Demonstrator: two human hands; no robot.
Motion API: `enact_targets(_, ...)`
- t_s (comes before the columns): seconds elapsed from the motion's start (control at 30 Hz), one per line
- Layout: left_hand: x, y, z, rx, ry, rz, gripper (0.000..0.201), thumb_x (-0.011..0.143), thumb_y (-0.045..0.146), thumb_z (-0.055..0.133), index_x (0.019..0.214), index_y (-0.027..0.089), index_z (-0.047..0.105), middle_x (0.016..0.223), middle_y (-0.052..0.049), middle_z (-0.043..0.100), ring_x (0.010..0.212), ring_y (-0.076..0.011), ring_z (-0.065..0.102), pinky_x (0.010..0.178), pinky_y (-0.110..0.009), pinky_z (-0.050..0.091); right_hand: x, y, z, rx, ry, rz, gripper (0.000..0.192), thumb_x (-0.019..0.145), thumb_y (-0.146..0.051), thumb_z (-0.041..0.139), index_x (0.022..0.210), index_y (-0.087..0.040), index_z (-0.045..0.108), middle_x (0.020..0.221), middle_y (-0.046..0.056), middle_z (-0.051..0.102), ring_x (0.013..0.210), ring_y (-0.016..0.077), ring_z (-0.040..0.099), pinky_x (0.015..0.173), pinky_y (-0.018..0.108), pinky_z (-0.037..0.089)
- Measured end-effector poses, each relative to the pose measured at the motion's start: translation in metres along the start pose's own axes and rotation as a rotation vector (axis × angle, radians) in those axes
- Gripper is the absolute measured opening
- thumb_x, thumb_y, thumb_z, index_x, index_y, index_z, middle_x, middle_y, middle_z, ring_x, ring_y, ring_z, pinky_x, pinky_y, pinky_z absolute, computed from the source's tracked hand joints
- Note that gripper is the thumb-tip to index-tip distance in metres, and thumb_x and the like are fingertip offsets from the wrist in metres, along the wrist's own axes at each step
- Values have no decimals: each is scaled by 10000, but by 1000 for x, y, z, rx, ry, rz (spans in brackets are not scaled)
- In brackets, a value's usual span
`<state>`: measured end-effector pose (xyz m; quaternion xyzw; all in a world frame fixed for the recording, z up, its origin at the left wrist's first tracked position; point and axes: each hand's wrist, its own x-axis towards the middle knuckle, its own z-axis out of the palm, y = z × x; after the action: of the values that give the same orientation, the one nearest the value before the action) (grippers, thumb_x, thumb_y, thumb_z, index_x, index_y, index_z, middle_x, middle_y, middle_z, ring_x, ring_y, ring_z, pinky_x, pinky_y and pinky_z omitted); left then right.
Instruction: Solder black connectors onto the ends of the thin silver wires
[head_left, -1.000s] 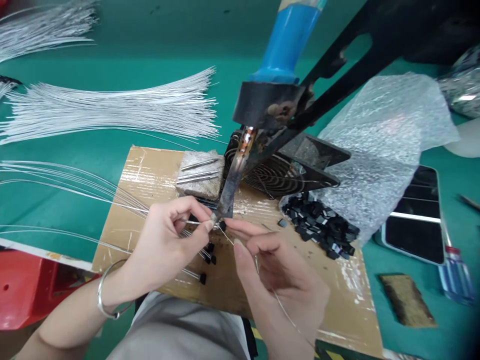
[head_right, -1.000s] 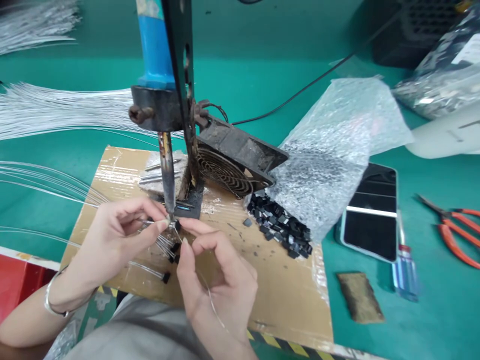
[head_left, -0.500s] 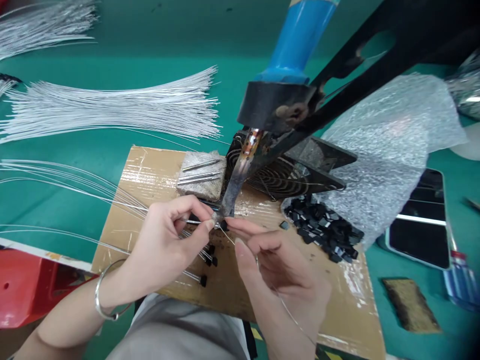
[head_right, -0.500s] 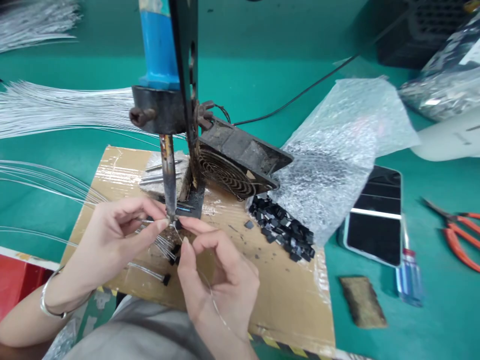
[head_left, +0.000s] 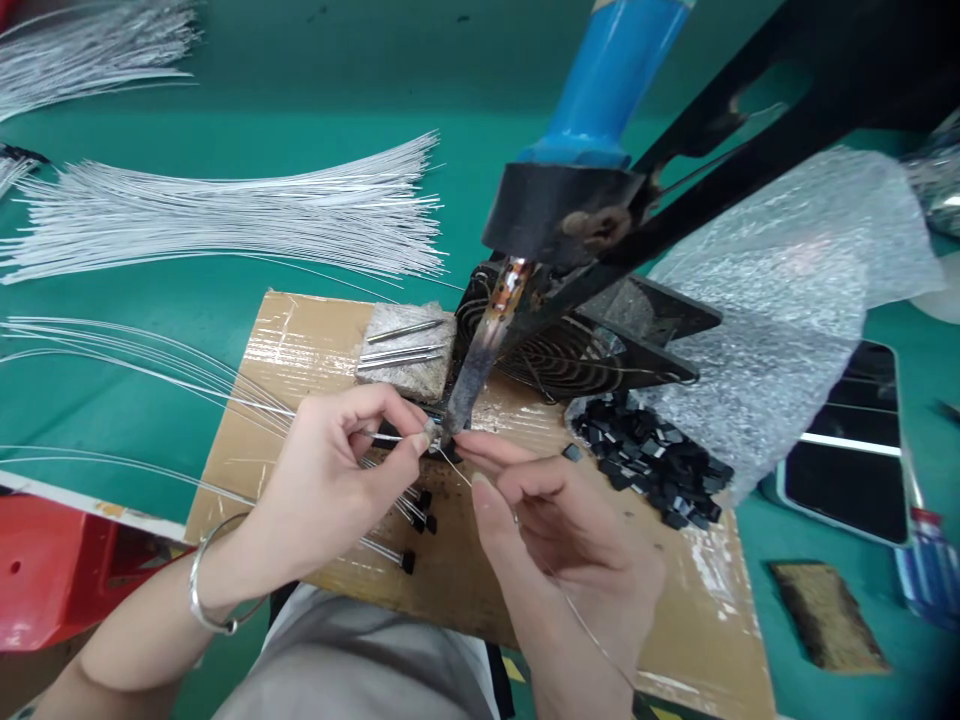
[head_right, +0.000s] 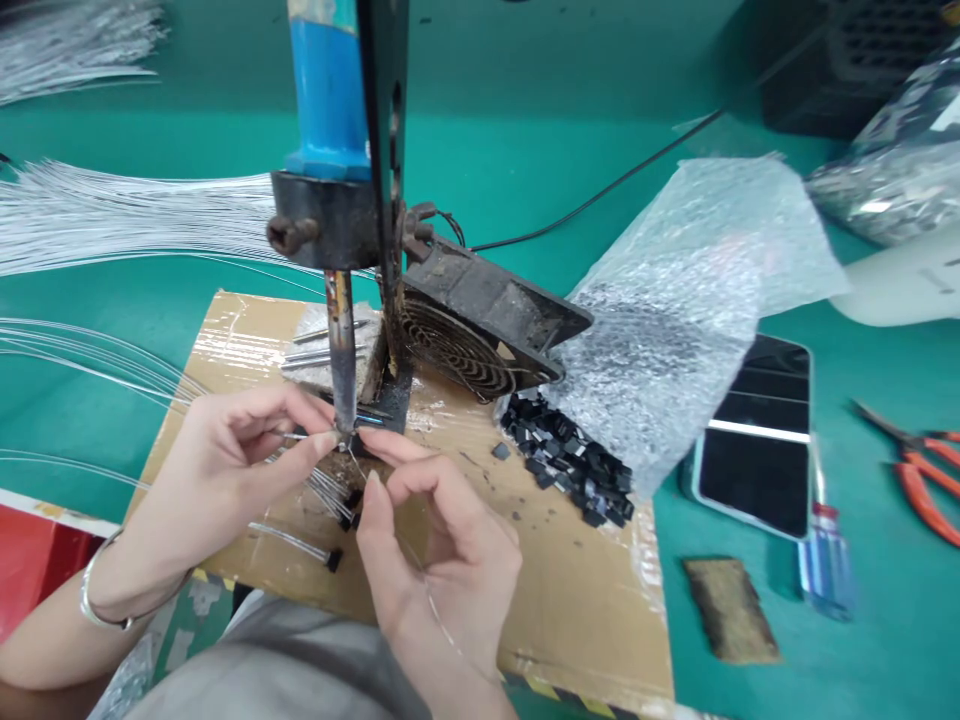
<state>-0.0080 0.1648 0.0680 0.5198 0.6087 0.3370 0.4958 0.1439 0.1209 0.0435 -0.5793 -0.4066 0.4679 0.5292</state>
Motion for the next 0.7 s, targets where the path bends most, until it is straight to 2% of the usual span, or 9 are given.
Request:
enact_targets(0.33,0,4,1,-6,3,5,77,813,170,685,739,186,700,817,-22,746,751,-170,663,591,-280,418,0,-1,-1,-7,1,-11,212,929,-241,717,741,-228,620,1100,54,811,1014,200,780,939,333,613)
enact_targets(0.57,-1,4,0,3,10,-2,69,810,171,690,744,184,703,839,-30,759,772,-180,685,598,-280,431,0,-2,-1,-4,5,-16,207,930,-230,716,746,-232,621,1089,27,816,1030,177,775,941,293,593)
enact_targets(0.7,-1,4,0,3,15,-1,72,814,168,687,746,185,705,842,-31,761,767,-177,684,593,-277,432,0,-2,-1,-7,-3,-9,216,936,-243,713,743,-224,618,1113,57,812,1018,197,779,939,326,607)
